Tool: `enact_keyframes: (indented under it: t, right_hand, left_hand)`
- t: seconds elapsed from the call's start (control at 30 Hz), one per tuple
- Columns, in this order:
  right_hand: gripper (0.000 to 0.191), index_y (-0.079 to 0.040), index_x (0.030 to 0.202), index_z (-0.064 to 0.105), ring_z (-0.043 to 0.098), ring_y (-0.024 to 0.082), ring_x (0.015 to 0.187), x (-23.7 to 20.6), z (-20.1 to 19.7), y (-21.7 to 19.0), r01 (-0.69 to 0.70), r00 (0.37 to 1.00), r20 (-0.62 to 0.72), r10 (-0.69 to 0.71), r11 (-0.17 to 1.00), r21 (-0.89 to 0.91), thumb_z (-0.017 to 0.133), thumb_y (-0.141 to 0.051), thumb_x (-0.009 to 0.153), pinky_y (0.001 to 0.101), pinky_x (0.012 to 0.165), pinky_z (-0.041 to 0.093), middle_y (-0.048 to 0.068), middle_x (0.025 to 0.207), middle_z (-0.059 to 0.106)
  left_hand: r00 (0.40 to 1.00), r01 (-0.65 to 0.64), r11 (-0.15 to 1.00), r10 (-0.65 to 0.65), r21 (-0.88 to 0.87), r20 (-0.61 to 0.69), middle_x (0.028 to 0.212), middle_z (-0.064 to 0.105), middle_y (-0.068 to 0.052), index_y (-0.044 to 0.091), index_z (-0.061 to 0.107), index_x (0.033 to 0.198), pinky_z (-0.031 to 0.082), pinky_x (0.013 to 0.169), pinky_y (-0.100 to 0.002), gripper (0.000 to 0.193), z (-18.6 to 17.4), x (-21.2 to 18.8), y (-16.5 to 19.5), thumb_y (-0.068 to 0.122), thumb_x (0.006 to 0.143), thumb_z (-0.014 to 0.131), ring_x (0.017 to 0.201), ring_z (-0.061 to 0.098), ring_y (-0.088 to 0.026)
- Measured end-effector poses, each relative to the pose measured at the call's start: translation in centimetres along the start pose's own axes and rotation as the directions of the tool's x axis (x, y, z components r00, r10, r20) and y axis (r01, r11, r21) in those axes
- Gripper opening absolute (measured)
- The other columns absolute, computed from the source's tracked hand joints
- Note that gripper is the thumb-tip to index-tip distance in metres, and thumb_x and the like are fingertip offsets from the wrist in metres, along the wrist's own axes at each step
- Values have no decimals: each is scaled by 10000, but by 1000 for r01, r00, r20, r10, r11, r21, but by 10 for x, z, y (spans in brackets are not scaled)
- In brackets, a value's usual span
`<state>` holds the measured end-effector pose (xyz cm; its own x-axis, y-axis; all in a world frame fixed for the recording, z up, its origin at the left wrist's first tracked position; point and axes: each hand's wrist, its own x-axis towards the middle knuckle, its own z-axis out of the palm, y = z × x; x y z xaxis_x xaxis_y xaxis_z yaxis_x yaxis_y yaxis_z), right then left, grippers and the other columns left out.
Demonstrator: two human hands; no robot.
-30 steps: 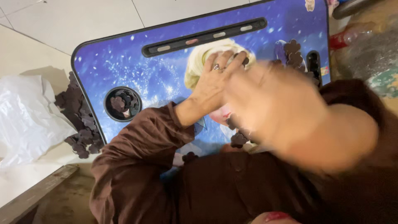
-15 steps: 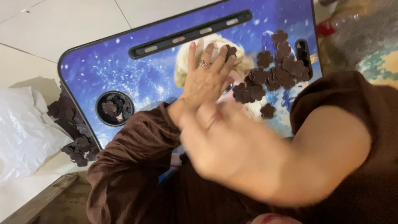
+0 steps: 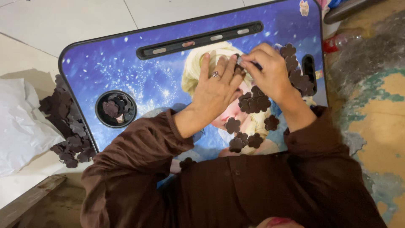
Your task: The person assembles a jigsaw puzzle on a blue Frozen-themed board. They repeatedly pick up dark, flower-shaped pieces, peel off backing, and press them onto the board's surface, gradually covering the printed image.
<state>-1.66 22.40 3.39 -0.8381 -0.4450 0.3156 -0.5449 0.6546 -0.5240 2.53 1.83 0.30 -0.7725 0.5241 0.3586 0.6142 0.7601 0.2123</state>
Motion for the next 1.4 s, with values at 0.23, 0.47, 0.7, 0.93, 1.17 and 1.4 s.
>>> enact_keyframes:
  t: [0.23, 0.47, 0.7, 0.93, 1.17, 1.4]
  right_hand:
    - [83, 2, 989, 723, 661, 286, 840, 6, -5, 0, 2, 999, 51, -1, 1000, -14, 789, -46, 974, 372, 756, 531, 135, 937, 664]
    - [80, -7, 996, 693, 647, 310, 879, 0, -1, 1, 50, 999, 20, -50, 999, -18, 760, -51, 990, 396, 793, 527, 136, 964, 648]
    - [98, -25, 998, 699, 670, 274, 842, 16, -6, 9, -24, 1000, -16, 25, 999, 30, 784, -73, 1009, 357, 757, 529, 116, 945, 659]
    - [89, -22, 1026, 717, 657, 265, 887, 11, 2, 9, 39, 999, 21, -38, 998, -57, 800, -46, 1004, 351, 790, 534, 120, 982, 647]
    - [116, -62, 1031, 712, 631, 274, 1003, 11, 5, 20, 121, 991, 62, -119, 993, -16, 808, -87, 971, 395, 911, 501, 86, 1052, 667]
    - [133, -88, 1019, 709, 602, 276, 1059, 19, 5, 22, 56, 996, -61, -65, 988, -143, 834, -132, 1027, 426, 968, 421, 41, 1084, 676]
  left_hand:
    - [1000, -6, 1000, 7, -16, 10, 1494, 519, -191, 97, 627, 1271, 220, 1158, -706, 547, -1, 2, -2, 482, 895, 723, 1360, 473, -376]
    - [1000, -8, 999, 8, -34, 6, 1482, 523, -170, 124, 638, 1253, 220, 1148, -717, 534, -2, 2, -2, 480, 865, 726, 1343, 478, -375]
    - [1000, -12, 1000, 13, -25, 27, 1490, 514, -172, 112, 627, 1264, 217, 1142, -726, 569, -5, 3, -4, 500, 863, 736, 1347, 474, -399]
    - [999, 21, 1000, -21, -13, 32, 1509, 490, -167, 125, 618, 1321, 228, 1167, -698, 619, -8, -1, 1, 522, 861, 733, 1388, 435, -404]
    - [998, 53, 998, -54, 29, 11, 1476, 470, -206, 119, 606, 1359, 243, 1163, -678, 665, -11, -2, 3, 527, 848, 728, 1387, 410, -377]
    - [999, 43, 997, -41, 58, -29, 1384, 491, -136, 111, 618, 1333, 243, 1182, -660, 622, -7, -4, 5, 521, 875, 716, 1343, 420, -361]
